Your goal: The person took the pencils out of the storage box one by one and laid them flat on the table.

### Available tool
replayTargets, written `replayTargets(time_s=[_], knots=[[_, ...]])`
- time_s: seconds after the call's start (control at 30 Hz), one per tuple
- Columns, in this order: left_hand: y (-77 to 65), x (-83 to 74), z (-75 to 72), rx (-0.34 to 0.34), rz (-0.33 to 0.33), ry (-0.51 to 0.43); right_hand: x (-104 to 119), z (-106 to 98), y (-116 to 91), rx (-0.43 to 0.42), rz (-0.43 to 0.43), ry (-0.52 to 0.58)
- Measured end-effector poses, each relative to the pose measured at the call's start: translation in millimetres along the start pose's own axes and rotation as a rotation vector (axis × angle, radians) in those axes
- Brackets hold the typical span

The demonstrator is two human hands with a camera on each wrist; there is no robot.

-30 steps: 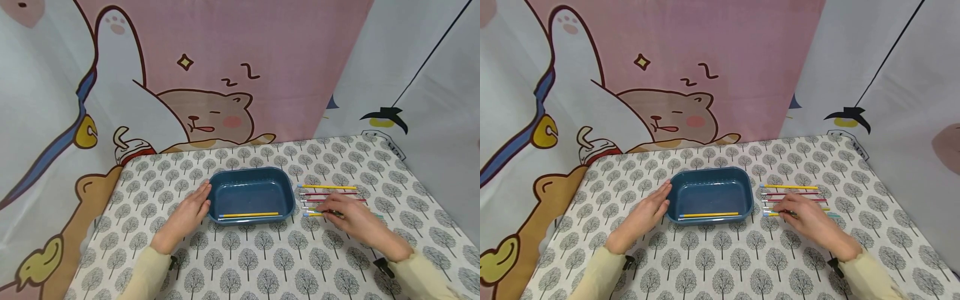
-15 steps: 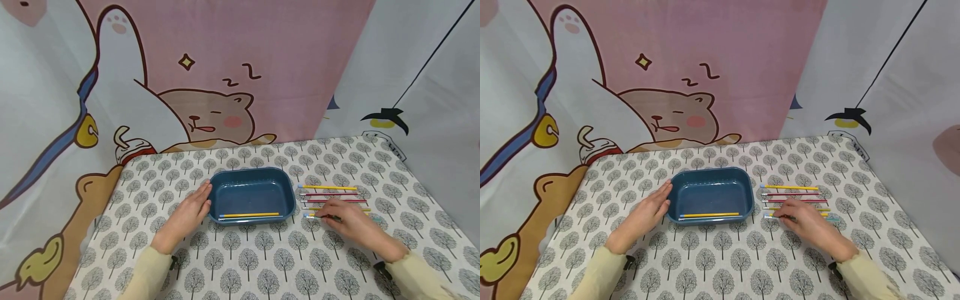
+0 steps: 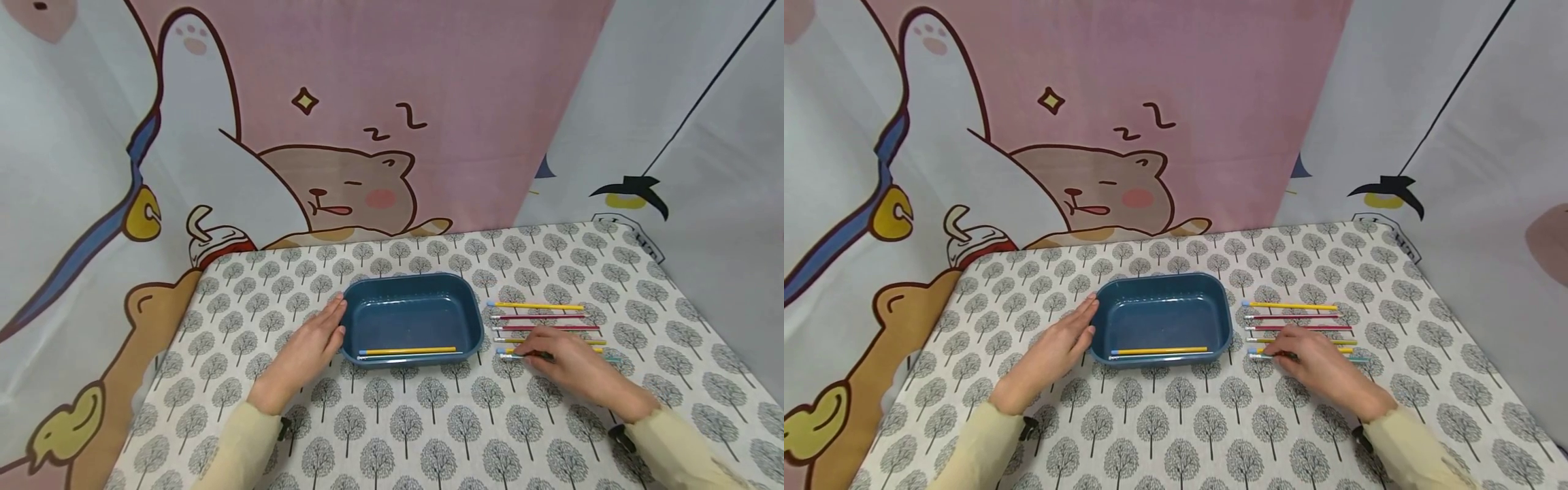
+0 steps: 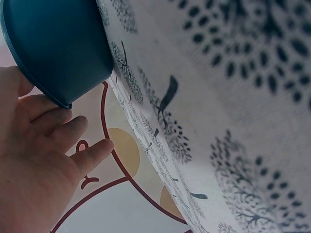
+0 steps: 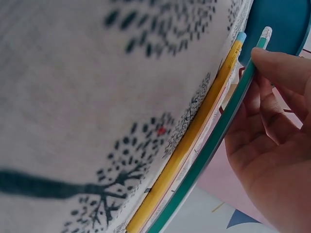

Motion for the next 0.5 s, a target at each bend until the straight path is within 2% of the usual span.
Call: replayTargets(time_s=[0.5], knots=[[-1.0,0.6,0.6,-0.006,-0.004,-0.001,0.1,1.3,3.5,0.041,-0.011,0.008]])
Point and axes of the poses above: each hand's wrist, its own y-axis towards the middle knuckle, its own z-axis out of the palm, x = y × z, the point moved 5 cm from there along y, towards the middle knuckle, and after that the axes turned 9 degrees about -y, right-handed, at the moved point
